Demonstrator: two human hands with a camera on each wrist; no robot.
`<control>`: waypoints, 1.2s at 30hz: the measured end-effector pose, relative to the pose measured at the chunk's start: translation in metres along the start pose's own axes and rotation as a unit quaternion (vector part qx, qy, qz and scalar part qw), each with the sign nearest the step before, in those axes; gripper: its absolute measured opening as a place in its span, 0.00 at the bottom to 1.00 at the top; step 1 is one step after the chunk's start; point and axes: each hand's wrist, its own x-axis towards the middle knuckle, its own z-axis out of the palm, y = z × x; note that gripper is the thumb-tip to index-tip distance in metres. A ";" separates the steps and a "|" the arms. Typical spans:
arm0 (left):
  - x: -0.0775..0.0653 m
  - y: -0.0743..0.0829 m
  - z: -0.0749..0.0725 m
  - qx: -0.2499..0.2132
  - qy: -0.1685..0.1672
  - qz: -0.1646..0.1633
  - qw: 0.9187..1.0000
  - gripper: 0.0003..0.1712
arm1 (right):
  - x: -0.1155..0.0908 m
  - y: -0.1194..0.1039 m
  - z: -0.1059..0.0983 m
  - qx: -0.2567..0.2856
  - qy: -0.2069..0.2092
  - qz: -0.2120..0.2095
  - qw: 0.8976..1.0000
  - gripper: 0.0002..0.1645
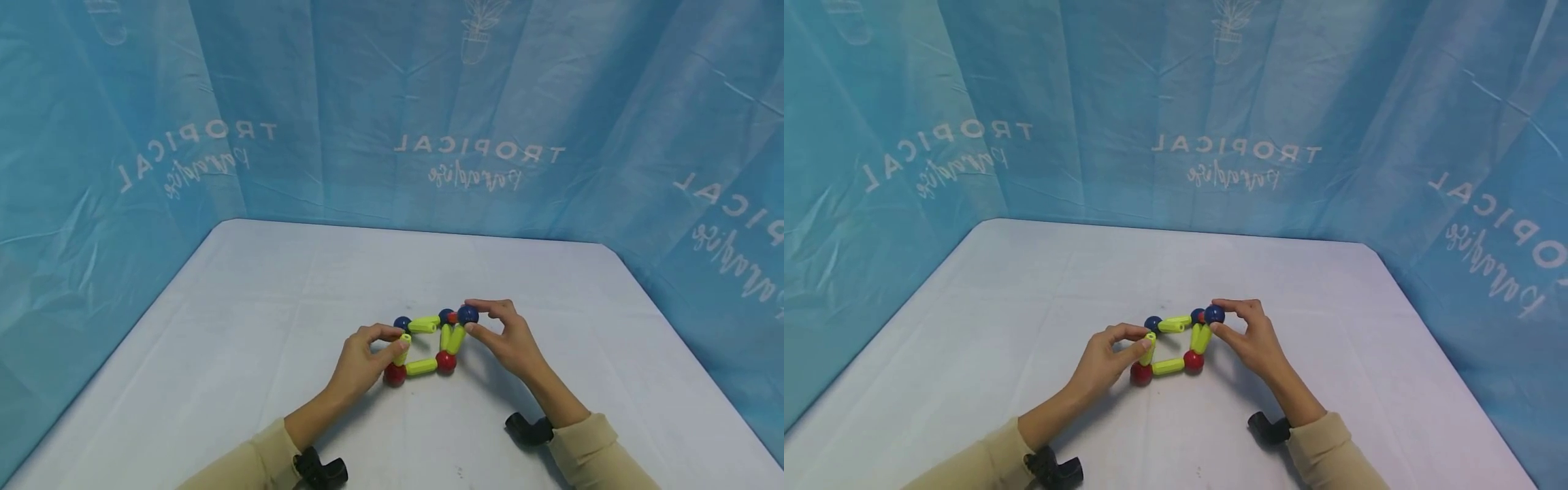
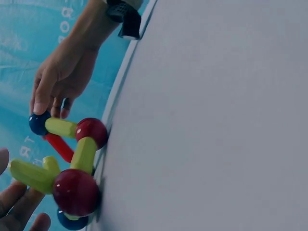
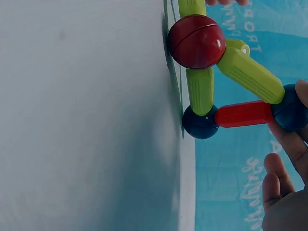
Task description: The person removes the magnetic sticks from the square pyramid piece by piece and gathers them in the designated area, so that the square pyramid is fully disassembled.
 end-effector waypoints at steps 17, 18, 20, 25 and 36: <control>0.121 0.016 0.021 0.092 -0.327 0.050 0.939 0.21 | 0.007 -0.005 0.001 -0.019 -0.004 -0.012 1.000 0.26; 0.123 0.016 0.022 0.099 -0.335 0.049 0.936 0.21 | 0.009 -0.005 0.001 -0.018 -0.005 -0.015 1.000 0.26; 0.127 0.017 0.025 0.111 -0.347 0.048 0.930 0.20 | 0.011 -0.004 0.001 -0.016 -0.007 -0.019 1.000 0.26; 0.132 0.018 0.027 0.125 -0.359 0.060 0.923 0.19 | 0.014 -0.004 0.003 -0.013 -0.006 -0.017 1.000 0.27; 0.127 0.011 0.025 0.142 -0.325 0.066 0.933 0.17 | 0.015 -0.014 0.010 -0.084 0.029 -0.058 0.994 0.29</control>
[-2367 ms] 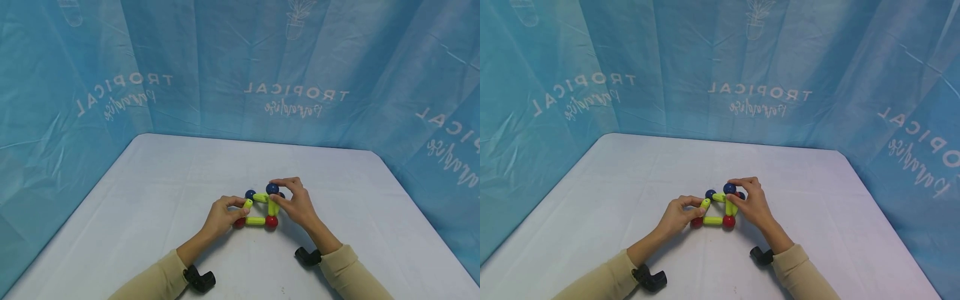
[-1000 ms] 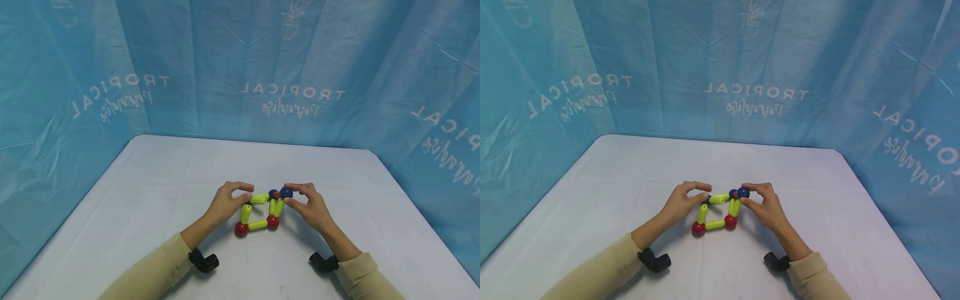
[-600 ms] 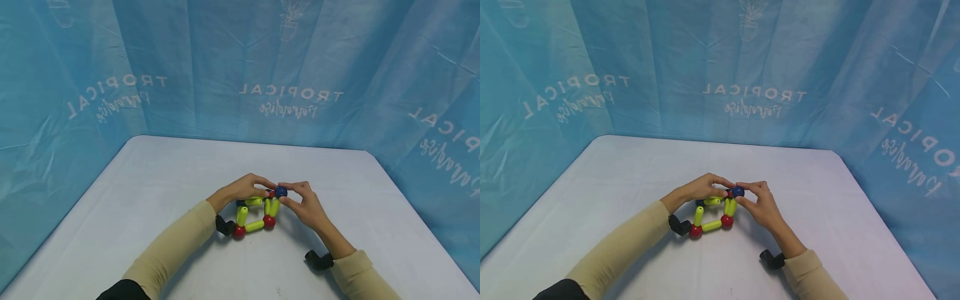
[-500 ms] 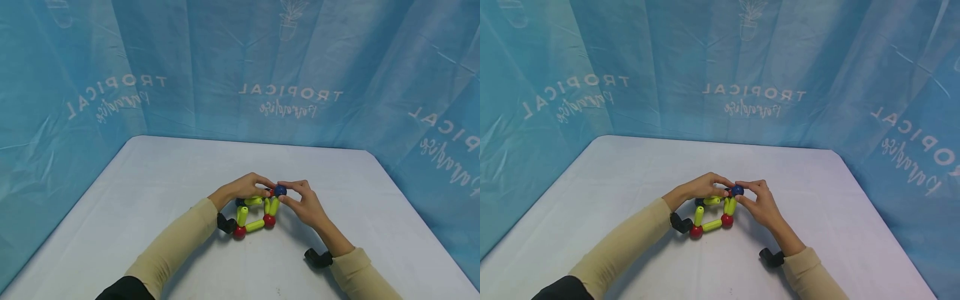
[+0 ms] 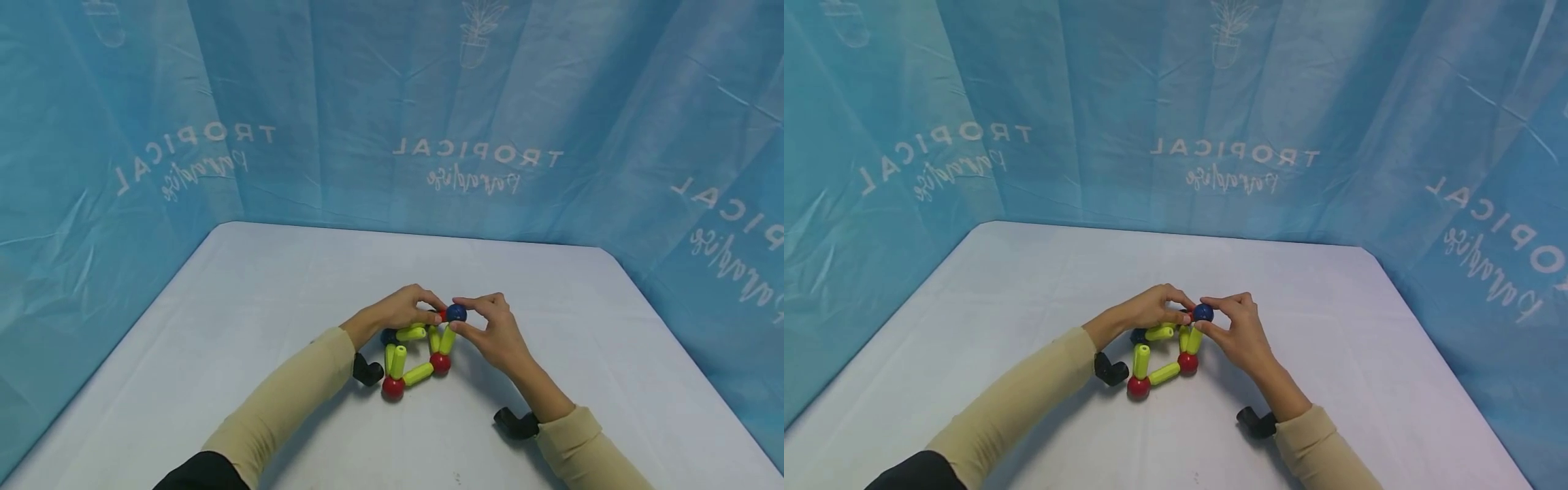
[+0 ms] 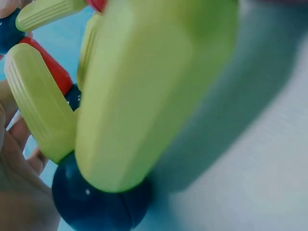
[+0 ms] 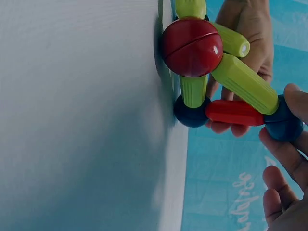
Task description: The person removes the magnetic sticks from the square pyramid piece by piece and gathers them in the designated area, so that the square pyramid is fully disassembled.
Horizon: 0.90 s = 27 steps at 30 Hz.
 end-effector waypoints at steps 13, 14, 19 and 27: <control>-0.022 -0.002 0.005 -0.017 0.038 -0.027 0.999 0.16 | 0.004 -0.003 0.005 0.000 -0.019 0.012 1.000 0.28; -0.022 -0.002 0.005 -0.019 0.038 -0.027 0.999 0.16 | 0.004 -0.003 0.005 0.001 -0.019 0.012 1.000 0.28; -0.022 -0.004 0.009 -0.026 0.042 -0.012 0.999 0.17 | 0.002 -0.005 0.006 0.008 -0.014 0.015 1.000 0.27; -0.020 -0.004 0.015 -0.020 0.075 0.002 0.997 0.16 | 0.001 -0.007 0.007 0.051 0.002 0.028 0.998 0.25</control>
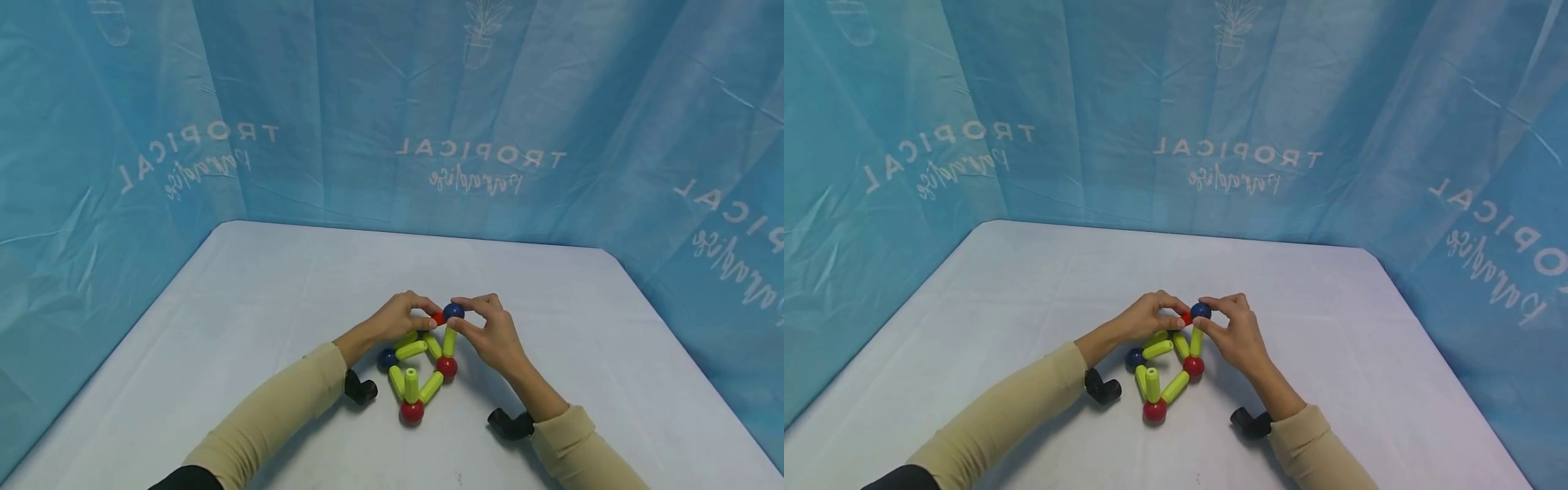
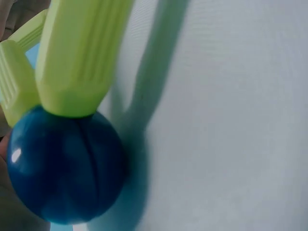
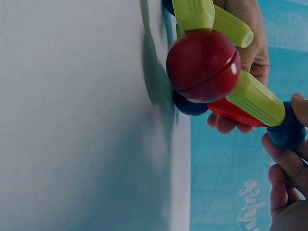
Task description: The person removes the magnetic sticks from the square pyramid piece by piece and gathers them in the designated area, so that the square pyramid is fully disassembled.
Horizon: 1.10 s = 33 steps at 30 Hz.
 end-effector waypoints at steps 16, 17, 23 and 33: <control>-0.002 -0.003 0.004 -0.005 0.019 0.020 1.000 0.15 | 0.001 -0.002 0.002 -0.067 -0.002 -0.016 0.998 0.27; -0.002 -0.003 0.004 -0.007 0.020 0.022 1.000 0.15 | 0.001 -0.001 0.002 -0.064 0.003 -0.017 0.998 0.27; -0.005 -0.005 0.005 -0.012 0.028 0.016 0.999 0.14 | -0.001 -0.003 0.002 -0.010 0.037 -0.003 0.999 0.25; -0.009 -0.007 0.005 -0.039 0.046 -0.013 0.998 0.13 | 0.000 -0.006 -0.003 0.055 0.022 0.027 0.998 0.24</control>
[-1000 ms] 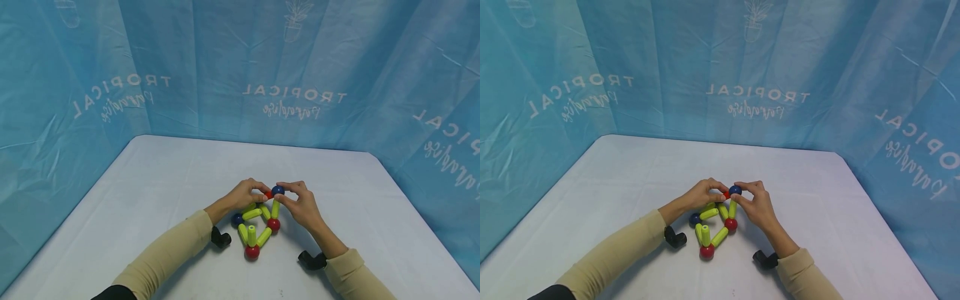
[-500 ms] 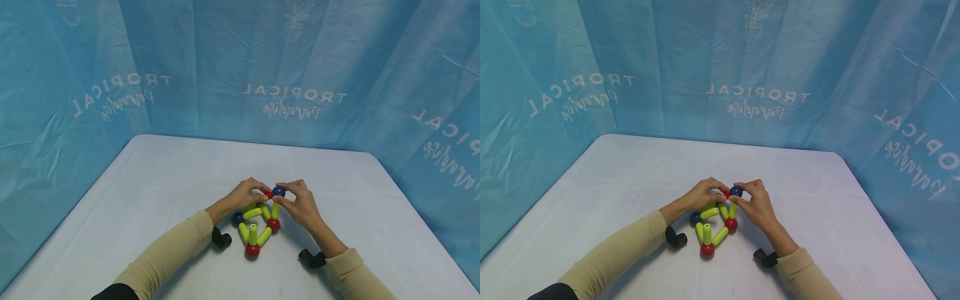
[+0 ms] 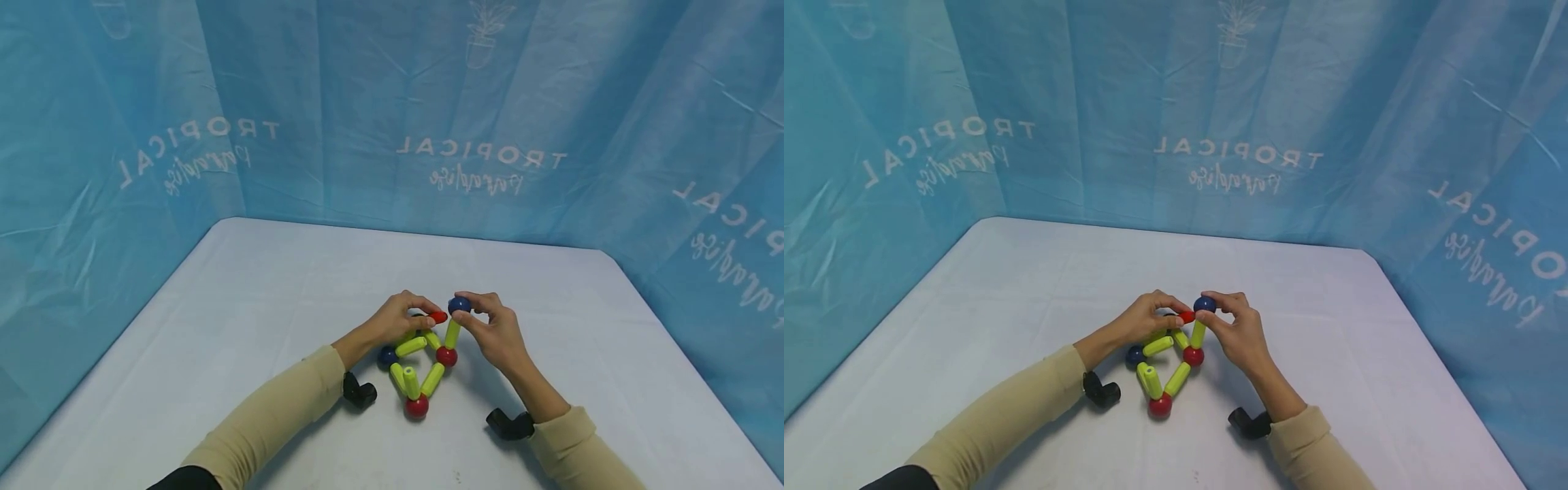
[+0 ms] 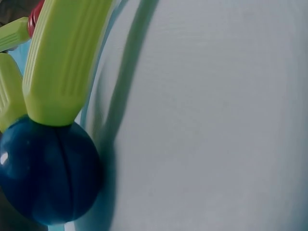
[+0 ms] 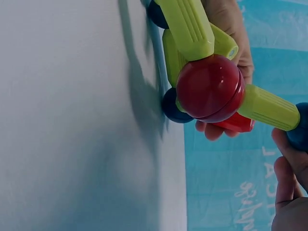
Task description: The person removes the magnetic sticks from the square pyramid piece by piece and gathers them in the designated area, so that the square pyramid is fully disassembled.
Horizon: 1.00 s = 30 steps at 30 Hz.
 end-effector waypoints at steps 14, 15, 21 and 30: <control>0.005 -0.004 0.003 -0.072 0.029 -0.044 0.996 0.14 | -0.022 0.009 -0.005 -0.003 -0.019 -0.006 1.000 0.25; 0.005 -0.005 0.002 -0.079 0.031 -0.044 0.995 0.14 | -0.023 0.009 -0.006 -0.005 -0.019 -0.010 1.000 0.26; 0.003 -0.008 -0.003 -0.099 0.037 -0.031 0.994 0.15 | -0.027 0.009 -0.011 -0.029 -0.006 -0.049 0.998 0.26; -0.013 0.010 -0.001 -0.075 0.131 -0.016 0.988 0.19 | -0.029 0.008 -0.014 -0.048 -0.011 -0.054 0.997 0.26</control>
